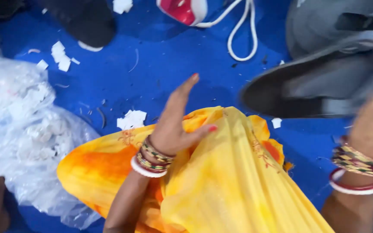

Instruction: The person sits on a blue floor and uses a red and white electric iron to press small white labels onto the tongue of a gray shoe. They repeatedly pick up shoes, place a label on the tongue, and iron it in place before moving to the next shoe.

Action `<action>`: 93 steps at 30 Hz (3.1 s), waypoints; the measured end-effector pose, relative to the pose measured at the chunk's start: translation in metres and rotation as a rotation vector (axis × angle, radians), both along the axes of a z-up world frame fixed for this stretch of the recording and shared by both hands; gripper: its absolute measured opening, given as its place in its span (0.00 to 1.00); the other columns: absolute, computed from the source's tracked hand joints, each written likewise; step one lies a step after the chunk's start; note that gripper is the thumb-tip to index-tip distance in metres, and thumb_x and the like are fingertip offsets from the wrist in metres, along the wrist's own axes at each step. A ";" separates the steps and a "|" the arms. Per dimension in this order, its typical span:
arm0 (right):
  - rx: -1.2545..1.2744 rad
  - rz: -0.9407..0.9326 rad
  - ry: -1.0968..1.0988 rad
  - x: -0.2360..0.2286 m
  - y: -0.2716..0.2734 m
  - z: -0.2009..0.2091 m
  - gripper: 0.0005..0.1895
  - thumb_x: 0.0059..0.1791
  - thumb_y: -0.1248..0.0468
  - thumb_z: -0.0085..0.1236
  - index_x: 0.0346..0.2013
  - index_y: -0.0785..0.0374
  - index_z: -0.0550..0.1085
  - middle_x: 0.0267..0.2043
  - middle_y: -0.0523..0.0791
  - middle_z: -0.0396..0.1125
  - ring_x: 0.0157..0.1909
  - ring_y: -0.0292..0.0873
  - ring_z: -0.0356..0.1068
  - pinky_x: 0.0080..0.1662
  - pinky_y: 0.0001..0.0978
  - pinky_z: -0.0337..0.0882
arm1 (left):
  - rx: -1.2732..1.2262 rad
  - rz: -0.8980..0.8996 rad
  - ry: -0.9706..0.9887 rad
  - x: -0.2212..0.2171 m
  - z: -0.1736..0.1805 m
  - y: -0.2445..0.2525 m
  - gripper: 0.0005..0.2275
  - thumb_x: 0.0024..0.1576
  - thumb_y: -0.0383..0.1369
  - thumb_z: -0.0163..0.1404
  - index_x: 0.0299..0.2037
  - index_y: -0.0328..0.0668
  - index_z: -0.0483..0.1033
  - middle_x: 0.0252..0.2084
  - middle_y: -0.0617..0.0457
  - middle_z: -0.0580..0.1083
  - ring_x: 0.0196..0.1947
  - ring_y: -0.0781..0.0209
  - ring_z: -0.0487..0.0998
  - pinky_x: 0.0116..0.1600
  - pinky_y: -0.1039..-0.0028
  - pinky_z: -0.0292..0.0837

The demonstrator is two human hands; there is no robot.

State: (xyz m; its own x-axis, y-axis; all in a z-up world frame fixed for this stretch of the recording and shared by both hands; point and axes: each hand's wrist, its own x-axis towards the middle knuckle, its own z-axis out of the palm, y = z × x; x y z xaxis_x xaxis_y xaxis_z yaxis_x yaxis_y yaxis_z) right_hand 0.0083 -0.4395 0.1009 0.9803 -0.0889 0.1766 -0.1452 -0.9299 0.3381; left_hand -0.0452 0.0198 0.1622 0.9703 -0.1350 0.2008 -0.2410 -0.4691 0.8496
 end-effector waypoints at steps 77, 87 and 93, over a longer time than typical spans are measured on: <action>1.125 0.750 0.381 0.111 0.362 -0.140 0.05 0.48 0.69 0.64 0.39 0.66 0.80 0.38 0.53 0.73 0.37 0.51 0.76 0.40 0.40 0.75 | 0.741 0.321 0.322 0.042 -0.180 0.016 0.36 0.43 0.35 0.56 0.68 0.49 0.64 0.54 0.48 0.67 0.56 0.46 0.65 0.57 0.57 0.60; 1.100 0.735 0.306 0.116 0.347 -0.142 0.06 0.50 0.69 0.67 0.42 0.63 0.81 0.42 0.52 0.69 0.34 0.47 0.73 0.37 0.37 0.74 | 0.794 0.334 0.432 0.053 -0.185 0.008 0.33 0.47 0.35 0.56 0.68 0.52 0.65 0.56 0.52 0.67 0.58 0.48 0.64 0.59 0.54 0.59; 1.246 0.681 -0.160 0.152 0.326 -0.110 0.30 0.48 0.63 0.75 0.55 0.70 0.65 0.43 0.50 0.63 0.38 0.43 0.68 0.34 0.30 0.71 | 0.805 0.309 0.463 0.056 -0.178 0.007 0.34 0.49 0.42 0.56 0.68 0.51 0.62 0.58 0.51 0.66 0.60 0.48 0.63 0.60 0.53 0.57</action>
